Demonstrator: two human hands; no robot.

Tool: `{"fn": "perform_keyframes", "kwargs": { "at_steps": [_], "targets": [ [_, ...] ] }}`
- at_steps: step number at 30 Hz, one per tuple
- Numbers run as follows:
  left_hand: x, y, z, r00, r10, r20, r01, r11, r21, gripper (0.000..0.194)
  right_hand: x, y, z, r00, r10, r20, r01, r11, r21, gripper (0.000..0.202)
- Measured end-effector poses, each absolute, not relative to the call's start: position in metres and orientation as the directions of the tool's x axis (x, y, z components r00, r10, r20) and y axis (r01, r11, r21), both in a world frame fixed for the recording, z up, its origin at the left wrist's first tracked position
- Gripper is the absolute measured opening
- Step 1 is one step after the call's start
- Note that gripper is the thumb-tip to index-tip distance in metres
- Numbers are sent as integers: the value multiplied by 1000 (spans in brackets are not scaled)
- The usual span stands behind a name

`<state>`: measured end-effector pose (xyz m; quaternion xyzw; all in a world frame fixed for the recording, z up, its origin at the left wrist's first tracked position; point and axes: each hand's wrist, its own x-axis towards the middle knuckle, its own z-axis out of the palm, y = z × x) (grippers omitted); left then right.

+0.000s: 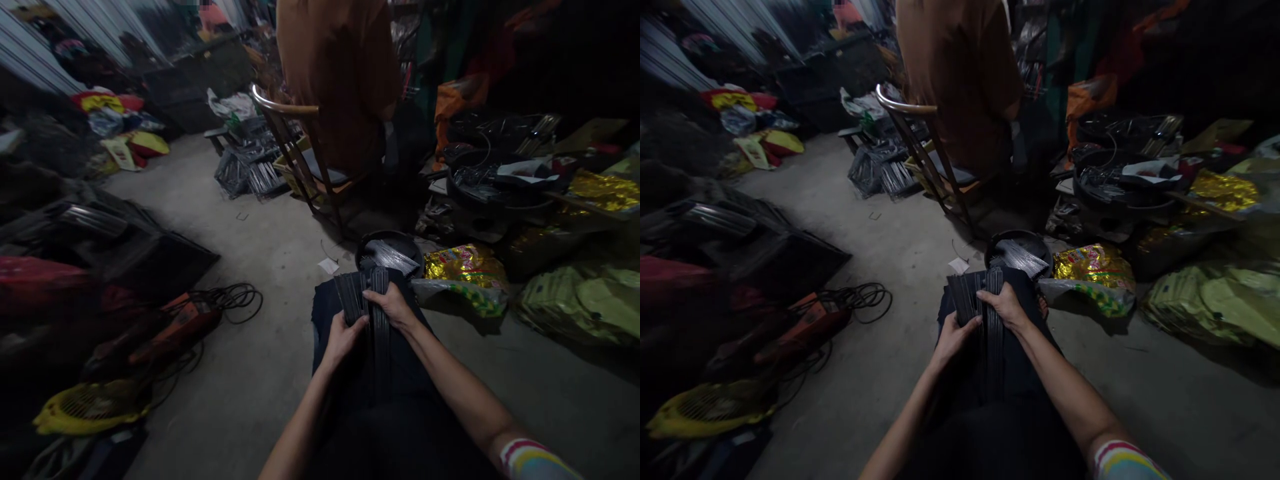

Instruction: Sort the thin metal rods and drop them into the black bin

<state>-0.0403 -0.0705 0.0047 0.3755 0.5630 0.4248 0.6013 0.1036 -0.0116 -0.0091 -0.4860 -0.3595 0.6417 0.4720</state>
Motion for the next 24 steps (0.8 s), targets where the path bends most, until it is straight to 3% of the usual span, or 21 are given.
{"fn": "perform_keyframes", "kwargs": {
  "at_steps": [4, 8, 20, 24],
  "targets": [
    [-43, -73, 3, 40, 915, -400, -147, 402, 904, 45, 105, -13, -7, -79, 957, -278, -249, -288, -925, 33],
    [-47, -76, 2, 77, 901, -427, -159, 434, 887, 36, 104, -14, -3, -93, 968, -233, -255, -249, -934, 38],
    [-42, -73, 3, 30, 949, -313, -117, 314, 942, 40, 103, -15, -7, -89, 952, -294, -296, -307, -904, 29],
    [-41, -73, 2, -5, 962, -271, -60, 271, 961, 38, 102, -15, -8, -101, 963, -250, -276, -268, -923, 40]
  ]
}}
